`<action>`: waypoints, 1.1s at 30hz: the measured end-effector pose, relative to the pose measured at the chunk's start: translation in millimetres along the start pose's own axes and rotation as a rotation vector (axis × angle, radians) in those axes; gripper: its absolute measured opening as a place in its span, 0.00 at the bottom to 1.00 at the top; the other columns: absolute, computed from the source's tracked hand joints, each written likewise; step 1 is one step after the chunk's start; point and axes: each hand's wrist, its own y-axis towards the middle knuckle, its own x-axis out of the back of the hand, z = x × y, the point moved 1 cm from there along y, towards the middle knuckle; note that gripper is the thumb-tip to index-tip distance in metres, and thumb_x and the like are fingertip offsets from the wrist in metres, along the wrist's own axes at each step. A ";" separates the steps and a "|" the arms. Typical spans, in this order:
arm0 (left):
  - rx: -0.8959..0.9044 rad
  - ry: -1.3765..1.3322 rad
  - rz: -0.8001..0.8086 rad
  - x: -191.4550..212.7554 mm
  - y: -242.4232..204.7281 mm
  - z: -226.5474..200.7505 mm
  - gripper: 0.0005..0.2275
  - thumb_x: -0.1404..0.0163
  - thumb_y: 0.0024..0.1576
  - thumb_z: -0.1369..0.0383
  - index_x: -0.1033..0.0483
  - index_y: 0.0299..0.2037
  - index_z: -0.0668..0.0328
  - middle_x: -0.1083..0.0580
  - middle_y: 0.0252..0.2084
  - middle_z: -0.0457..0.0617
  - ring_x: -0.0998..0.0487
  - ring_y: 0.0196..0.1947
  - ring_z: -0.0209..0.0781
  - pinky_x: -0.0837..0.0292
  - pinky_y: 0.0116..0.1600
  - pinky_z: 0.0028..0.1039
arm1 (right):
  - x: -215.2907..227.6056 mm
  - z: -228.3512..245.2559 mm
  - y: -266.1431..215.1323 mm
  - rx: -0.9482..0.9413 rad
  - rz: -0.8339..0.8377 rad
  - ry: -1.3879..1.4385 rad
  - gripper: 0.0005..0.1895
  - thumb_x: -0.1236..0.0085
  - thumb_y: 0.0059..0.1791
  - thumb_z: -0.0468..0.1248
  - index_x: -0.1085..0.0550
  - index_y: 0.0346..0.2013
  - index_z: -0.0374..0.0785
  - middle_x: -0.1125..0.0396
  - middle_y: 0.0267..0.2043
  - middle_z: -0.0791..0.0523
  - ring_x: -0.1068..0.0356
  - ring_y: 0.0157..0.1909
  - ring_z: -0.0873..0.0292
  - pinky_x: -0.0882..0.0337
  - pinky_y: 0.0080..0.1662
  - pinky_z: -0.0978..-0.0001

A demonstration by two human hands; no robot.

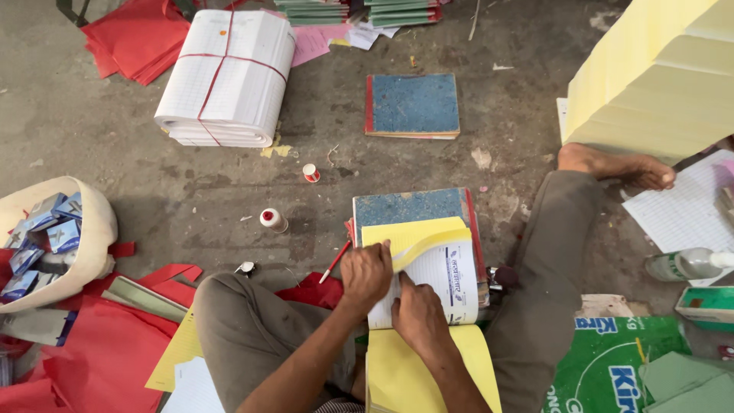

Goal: The person sits on the floor and uses a handheld sewing device to stitch the spine of a yellow notebook. They repeatedly feed the pages through the device, pull the thread, and occasionally mark the pages with a red pen. The person also stacks completed notebooks and handles loose paper sheets.

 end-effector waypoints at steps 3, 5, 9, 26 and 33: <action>-0.107 -0.065 -0.067 -8.3 -12.6 -5.0 0.16 0.52 0.62 0.66 0.28 0.20 0.59 0.28 0.19 0.56 0.27 0.23 0.57 0.37 0.32 0.47 | 2.5 -15.8 7.1 -0.086 0.072 -0.021 0.18 0.44 0.47 0.33 0.26 0.50 0.30 0.28 0.34 0.38 0.25 0.40 0.37 0.26 0.47 0.51; -0.140 -0.061 -0.116 -15.8 -8.9 -2.1 0.15 0.52 0.62 0.67 0.29 0.21 0.58 0.27 0.20 0.55 0.28 0.23 0.56 0.37 0.33 0.47 | 18.2 -31.0 22.4 0.029 -0.133 0.342 0.15 0.49 0.48 0.32 0.20 0.45 0.32 0.23 0.37 0.43 0.20 0.40 0.43 0.23 0.44 0.56; -0.055 -0.047 0.036 -19.4 -7.7 0.0 0.13 0.52 0.61 0.68 0.29 0.21 0.58 0.27 0.21 0.57 0.27 0.26 0.56 0.36 0.36 0.47 | 16.0 -29.9 80.1 0.295 -0.217 1.581 0.29 0.59 0.58 0.42 0.44 0.74 0.36 0.33 0.63 0.41 0.30 0.64 0.46 0.30 0.64 0.52; -0.084 -0.037 0.040 -7.3 -3.0 -7.7 0.09 0.52 0.59 0.68 0.27 0.26 0.58 0.26 0.25 0.58 0.25 0.28 0.55 0.33 0.38 0.44 | -25.3 -34.6 118.6 0.246 -0.073 1.818 0.34 0.61 0.59 0.51 0.48 0.75 0.35 0.39 0.66 0.37 0.35 0.65 0.38 0.35 0.67 0.48; 0.104 -0.170 -0.006 29.2 -0.8 -11.5 0.16 0.51 0.62 0.64 0.26 0.21 0.61 0.28 0.22 0.58 0.26 0.26 0.60 0.33 0.38 0.49 | -17.3 -69.8 56.0 -0.426 -0.123 0.789 0.39 0.60 0.58 0.59 0.22 0.29 0.24 0.30 0.21 0.51 0.34 0.22 0.60 0.33 0.29 0.68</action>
